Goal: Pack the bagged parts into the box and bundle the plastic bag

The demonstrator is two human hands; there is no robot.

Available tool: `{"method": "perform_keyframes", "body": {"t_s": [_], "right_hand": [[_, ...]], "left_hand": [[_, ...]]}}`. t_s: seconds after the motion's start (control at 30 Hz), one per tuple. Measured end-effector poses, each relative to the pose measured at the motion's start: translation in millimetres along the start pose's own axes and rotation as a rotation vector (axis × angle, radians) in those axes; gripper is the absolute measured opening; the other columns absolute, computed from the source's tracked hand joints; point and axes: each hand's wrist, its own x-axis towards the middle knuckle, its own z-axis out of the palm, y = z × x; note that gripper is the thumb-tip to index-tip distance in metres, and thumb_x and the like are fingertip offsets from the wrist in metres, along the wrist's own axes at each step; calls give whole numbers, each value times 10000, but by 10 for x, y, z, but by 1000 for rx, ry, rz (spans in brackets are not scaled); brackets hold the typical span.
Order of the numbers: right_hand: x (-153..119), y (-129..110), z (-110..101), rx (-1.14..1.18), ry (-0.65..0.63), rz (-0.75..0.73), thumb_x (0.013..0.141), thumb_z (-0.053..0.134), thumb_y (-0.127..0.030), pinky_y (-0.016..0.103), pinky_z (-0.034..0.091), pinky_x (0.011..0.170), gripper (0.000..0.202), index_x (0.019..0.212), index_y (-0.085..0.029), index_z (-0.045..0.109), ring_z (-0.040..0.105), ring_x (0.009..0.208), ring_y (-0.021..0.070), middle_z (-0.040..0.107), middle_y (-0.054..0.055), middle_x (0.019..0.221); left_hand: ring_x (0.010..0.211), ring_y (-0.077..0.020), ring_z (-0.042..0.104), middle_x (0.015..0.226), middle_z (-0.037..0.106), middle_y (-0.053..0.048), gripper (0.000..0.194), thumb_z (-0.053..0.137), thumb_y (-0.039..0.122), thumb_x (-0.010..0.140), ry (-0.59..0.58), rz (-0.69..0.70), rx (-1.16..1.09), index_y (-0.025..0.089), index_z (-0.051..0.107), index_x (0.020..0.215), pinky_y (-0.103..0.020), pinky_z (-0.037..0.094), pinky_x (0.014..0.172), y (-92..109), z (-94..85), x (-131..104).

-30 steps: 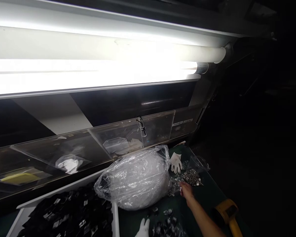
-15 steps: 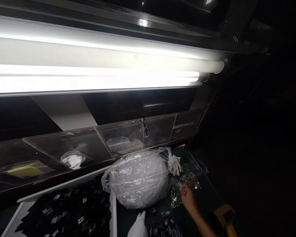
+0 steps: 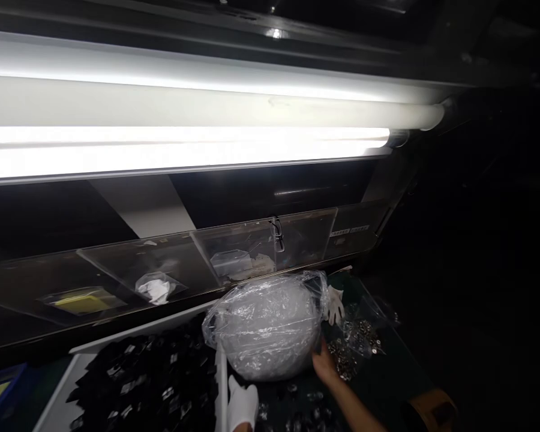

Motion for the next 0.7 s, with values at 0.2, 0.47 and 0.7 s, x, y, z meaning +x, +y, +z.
{"method": "perform_keyframes", "body": {"t_s": [0.2,0.47,0.7], "right_hand": [[380,-148,245,135,-89,7,758,564,-358,355,466,1019,619,1340,-147,562,558,1276,251,615,128,1360],[371,-234,100,-5,106,76,741,592,-414,436,389,1088,826,1449,-36,396,453,1355,355,465,252,1465],[-1353,-186,-90,15,-299,-136,830,514,-640,331,554,800,560,1144,-210,689,706,850,245,750,86,973]], "left_hand": [[815,-274,739,851,771,-81,692,400,204,846,-110,-66,-180,95,239,1511,-353,527,777,-23,-90,-14],[555,-190,654,1005,750,-157,573,339,538,931,-311,-176,-576,108,582,1221,-330,528,551,4,55,-514],[635,-170,668,1019,761,-158,776,414,745,835,-419,-211,-1075,116,620,1241,-291,553,639,74,-463,-1286]]}}
